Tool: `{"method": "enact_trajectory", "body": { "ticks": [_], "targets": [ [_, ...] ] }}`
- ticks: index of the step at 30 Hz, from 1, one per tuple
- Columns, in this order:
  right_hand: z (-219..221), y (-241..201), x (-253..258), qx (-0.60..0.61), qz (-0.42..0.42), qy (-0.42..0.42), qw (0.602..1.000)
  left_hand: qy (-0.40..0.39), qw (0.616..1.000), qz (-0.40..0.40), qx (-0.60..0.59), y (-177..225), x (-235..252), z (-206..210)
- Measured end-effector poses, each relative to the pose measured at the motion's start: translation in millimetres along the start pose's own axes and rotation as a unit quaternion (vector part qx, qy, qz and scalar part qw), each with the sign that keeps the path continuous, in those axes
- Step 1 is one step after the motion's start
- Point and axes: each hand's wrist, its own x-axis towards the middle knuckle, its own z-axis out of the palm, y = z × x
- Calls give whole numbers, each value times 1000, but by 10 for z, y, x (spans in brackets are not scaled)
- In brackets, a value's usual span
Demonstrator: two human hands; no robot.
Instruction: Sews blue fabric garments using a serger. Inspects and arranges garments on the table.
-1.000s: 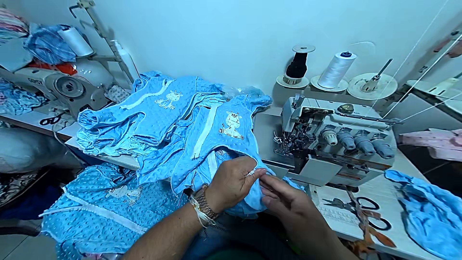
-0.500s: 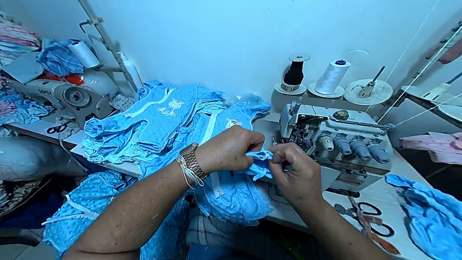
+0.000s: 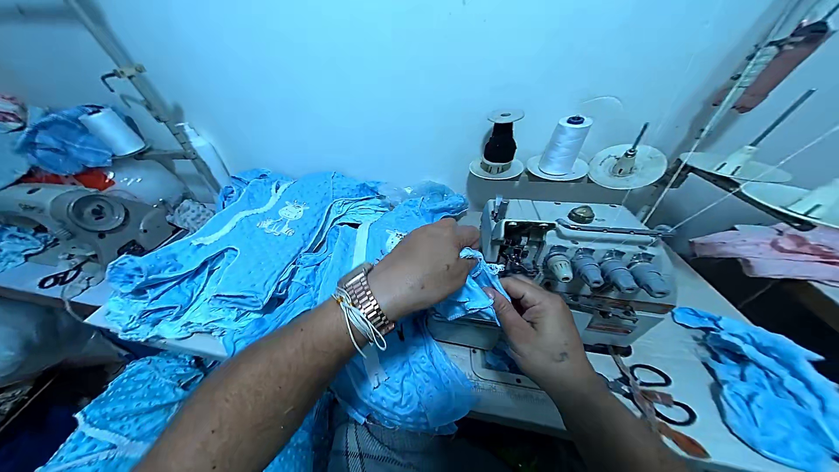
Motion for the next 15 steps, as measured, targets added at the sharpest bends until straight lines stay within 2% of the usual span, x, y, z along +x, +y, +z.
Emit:
{"method": "enact_trajectory", "body": {
  "ticks": [4, 8, 15],
  "targets": [
    [26, 287, -229, 47, 115, -10, 992, 117, 992, 28, -35, -24, 153, 594],
    [187, 426, -503, 139, 236, -5, 962, 157, 987, -21, 1, -250, 325, 1257],
    [233, 512, -536, 248, 252, 22, 935, 116, 982, -142, 45, -226, 378, 1223]
  ]
}}
